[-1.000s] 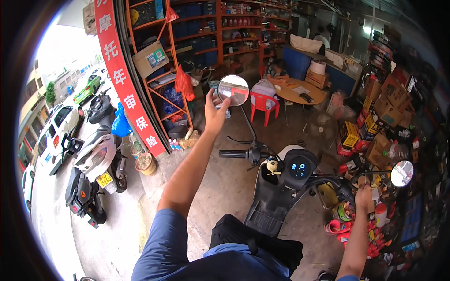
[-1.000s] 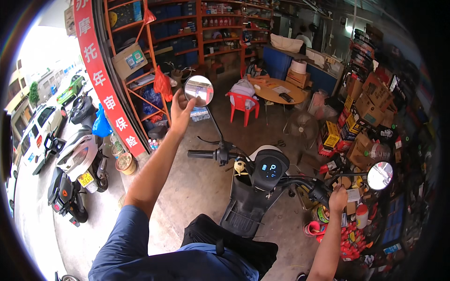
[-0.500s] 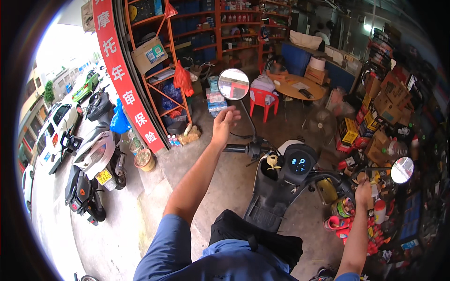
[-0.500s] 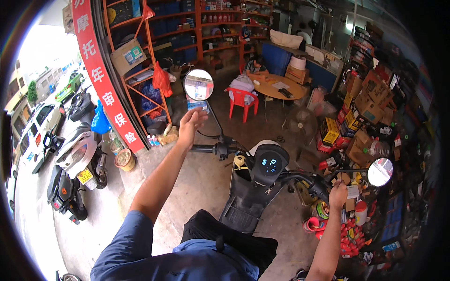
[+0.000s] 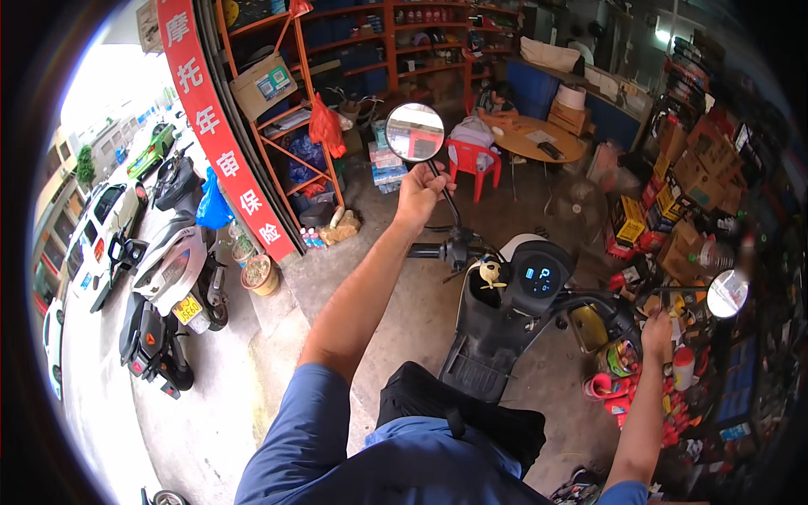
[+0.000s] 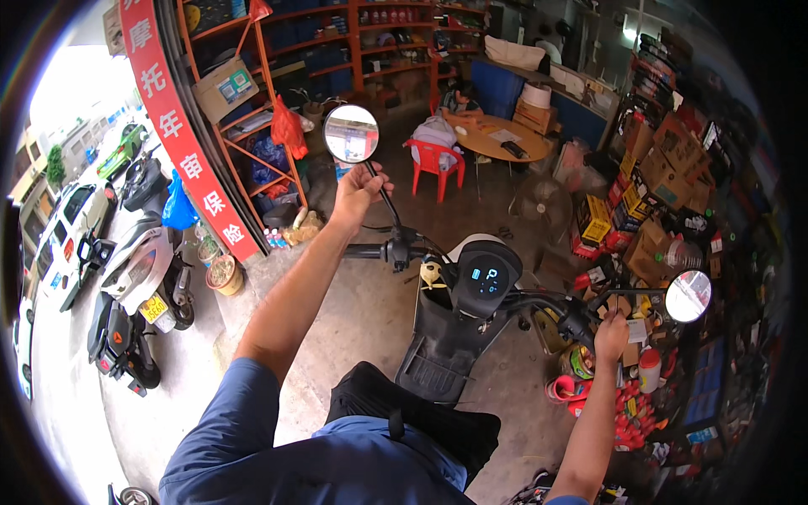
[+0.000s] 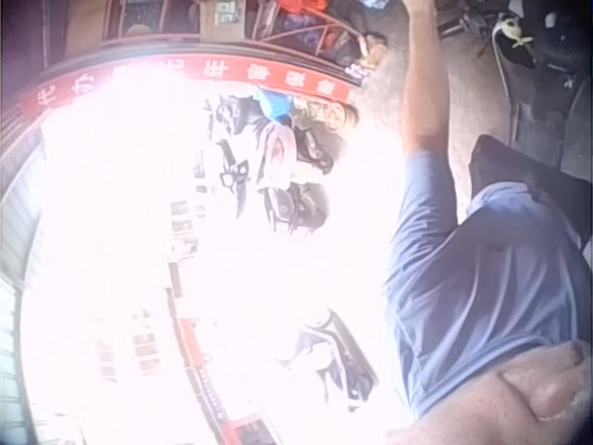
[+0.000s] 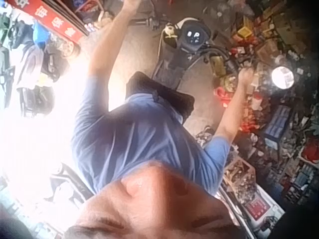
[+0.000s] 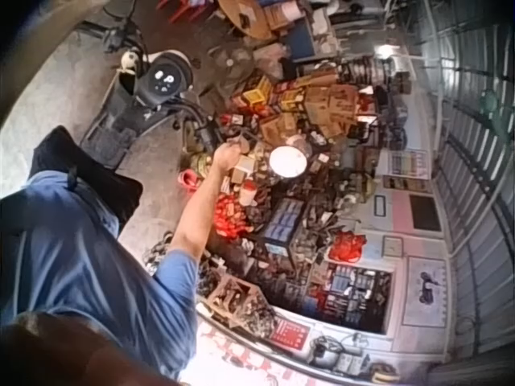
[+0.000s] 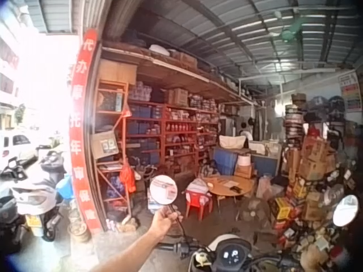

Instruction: Adjusting and tightening the rearview mirrors on an electric motorcycle.

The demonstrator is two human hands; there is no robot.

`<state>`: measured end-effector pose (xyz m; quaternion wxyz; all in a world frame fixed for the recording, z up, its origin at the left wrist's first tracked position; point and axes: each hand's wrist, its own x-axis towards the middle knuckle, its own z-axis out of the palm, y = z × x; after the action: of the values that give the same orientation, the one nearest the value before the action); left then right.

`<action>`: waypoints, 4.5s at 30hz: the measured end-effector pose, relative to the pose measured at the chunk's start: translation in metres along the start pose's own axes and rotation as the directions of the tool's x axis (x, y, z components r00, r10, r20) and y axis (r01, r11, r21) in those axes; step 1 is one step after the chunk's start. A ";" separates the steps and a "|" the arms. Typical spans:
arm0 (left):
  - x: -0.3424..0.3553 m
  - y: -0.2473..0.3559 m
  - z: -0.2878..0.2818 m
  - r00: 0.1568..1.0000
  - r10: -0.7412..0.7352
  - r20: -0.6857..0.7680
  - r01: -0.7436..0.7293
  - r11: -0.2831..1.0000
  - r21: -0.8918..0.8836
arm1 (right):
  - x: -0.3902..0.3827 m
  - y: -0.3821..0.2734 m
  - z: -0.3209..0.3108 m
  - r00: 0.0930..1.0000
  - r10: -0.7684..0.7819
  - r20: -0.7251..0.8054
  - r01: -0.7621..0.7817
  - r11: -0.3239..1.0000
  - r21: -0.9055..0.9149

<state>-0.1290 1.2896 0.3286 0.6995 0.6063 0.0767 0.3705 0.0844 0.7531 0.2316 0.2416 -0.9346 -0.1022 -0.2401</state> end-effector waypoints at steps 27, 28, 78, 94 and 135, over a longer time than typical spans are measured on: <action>-0.097 -0.029 -0.077 0.896 0.138 0.421 -0.440 0.152 0.885 | -0.005 -0.013 -0.004 1.000 0.012 0.010 -0.012 1.000 0.021; -0.103 -0.035 -0.088 0.932 0.125 0.339 -0.358 0.185 0.915 | -0.005 -0.012 -0.003 1.000 0.011 0.015 -0.011 1.000 0.022; -0.073 -0.050 -0.049 0.942 -0.014 0.336 -0.336 0.015 0.942 | -0.028 -0.401 0.069 0.718 -0.601 0.350 -0.096 0.413 0.906; -0.085 -0.066 -0.050 0.945 0.192 0.264 -0.267 -0.010 0.964 | -0.059 -0.455 0.106 0.604 -0.572 0.555 -0.571 0.176 0.802; -0.081 -0.067 -0.042 0.974 0.125 0.188 -0.190 0.003 0.982 | -0.074 -0.467 0.101 0.763 -0.370 0.529 -0.486 0.211 0.848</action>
<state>-0.1813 1.2736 0.2293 0.0330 0.9340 0.2288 0.2725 -0.0828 1.2014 0.3048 0.7298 -0.5881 -0.2658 0.2254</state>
